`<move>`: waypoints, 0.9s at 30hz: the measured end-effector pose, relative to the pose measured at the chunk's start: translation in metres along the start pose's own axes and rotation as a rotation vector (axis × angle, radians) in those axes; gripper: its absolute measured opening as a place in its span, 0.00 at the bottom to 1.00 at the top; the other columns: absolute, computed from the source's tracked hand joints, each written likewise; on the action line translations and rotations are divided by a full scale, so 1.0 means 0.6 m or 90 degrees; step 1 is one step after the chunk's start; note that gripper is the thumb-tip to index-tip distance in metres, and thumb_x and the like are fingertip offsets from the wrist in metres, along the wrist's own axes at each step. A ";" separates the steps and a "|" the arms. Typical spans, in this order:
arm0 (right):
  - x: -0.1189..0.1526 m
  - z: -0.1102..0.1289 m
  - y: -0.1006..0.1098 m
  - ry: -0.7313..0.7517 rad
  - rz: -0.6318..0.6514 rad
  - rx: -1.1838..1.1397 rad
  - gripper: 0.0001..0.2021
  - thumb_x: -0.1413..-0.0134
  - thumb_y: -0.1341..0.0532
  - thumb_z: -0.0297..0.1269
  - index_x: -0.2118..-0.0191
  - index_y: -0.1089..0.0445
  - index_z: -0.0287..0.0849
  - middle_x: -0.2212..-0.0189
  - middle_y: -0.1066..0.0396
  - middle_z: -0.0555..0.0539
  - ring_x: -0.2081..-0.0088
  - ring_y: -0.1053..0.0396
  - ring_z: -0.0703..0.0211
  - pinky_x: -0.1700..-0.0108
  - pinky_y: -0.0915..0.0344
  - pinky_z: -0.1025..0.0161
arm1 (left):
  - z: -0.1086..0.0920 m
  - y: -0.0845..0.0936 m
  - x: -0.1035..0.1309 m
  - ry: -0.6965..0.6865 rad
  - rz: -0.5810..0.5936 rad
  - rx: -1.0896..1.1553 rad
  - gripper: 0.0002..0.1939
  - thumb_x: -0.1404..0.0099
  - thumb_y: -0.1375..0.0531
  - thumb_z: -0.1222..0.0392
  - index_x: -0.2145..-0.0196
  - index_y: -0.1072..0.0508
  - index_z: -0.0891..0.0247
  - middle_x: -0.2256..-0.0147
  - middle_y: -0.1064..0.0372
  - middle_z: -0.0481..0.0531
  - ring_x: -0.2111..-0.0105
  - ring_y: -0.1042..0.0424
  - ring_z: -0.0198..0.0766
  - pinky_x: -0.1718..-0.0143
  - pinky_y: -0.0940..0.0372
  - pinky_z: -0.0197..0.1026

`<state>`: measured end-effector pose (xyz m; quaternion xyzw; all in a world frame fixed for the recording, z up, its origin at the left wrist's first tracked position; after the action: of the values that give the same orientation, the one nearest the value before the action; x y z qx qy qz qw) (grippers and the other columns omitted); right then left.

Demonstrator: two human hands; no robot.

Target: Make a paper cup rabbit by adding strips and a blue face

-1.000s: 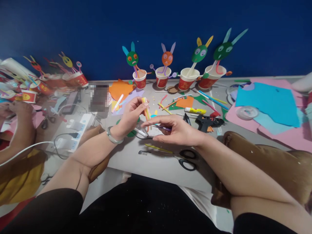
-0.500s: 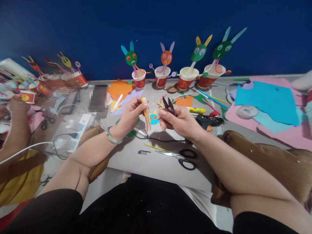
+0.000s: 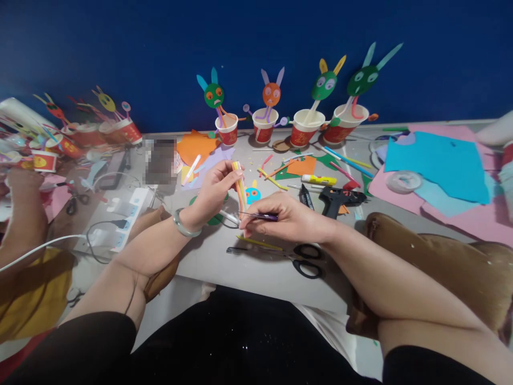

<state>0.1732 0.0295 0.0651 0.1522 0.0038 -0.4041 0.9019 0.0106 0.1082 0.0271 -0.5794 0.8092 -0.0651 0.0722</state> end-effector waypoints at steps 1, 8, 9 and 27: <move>0.000 0.000 -0.001 -0.001 0.009 -0.003 0.11 0.31 0.34 0.44 0.62 0.21 0.43 0.71 0.18 0.47 0.70 0.22 0.63 0.66 0.30 0.67 | -0.001 -0.001 0.000 0.004 0.000 -0.001 0.07 0.31 0.35 0.69 0.67 0.28 0.63 0.74 0.31 0.41 0.75 0.32 0.25 0.70 0.36 0.31; 0.008 -0.005 -0.006 0.000 0.033 -0.168 0.23 0.26 0.41 0.52 0.71 0.33 0.42 0.79 0.31 0.52 0.78 0.38 0.68 0.73 0.43 0.66 | -0.004 -0.004 0.002 0.008 0.002 0.009 0.08 0.32 0.35 0.70 0.68 0.27 0.64 0.74 0.30 0.42 0.76 0.33 0.24 0.71 0.36 0.31; 0.008 -0.004 -0.006 0.002 0.027 -0.170 0.24 0.25 0.42 0.52 0.71 0.33 0.42 0.79 0.32 0.53 0.78 0.40 0.68 0.74 0.44 0.66 | -0.004 -0.004 0.002 0.006 0.004 0.009 0.08 0.32 0.35 0.70 0.68 0.27 0.64 0.74 0.30 0.42 0.76 0.33 0.24 0.71 0.36 0.31; -0.003 -0.010 -0.006 0.091 0.029 -0.057 0.06 0.36 0.30 0.33 0.67 0.18 0.40 0.67 0.16 0.44 0.64 0.19 0.61 0.59 0.24 0.66 | -0.006 -0.004 0.004 0.005 0.014 -0.019 0.11 0.34 0.29 0.57 0.67 0.26 0.63 0.72 0.29 0.44 0.73 0.33 0.27 0.69 0.35 0.33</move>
<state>0.1700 0.0301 0.0584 0.1402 0.0831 -0.3712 0.9141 0.0111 0.1052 0.0309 -0.5713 0.8166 -0.0542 0.0610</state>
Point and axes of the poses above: each hand's wrist, its own x-axis away from the middle knuckle, its own y-axis out of the back of the hand, z = x × y, the point moved 3 cm from there along -x, towards the middle knuckle
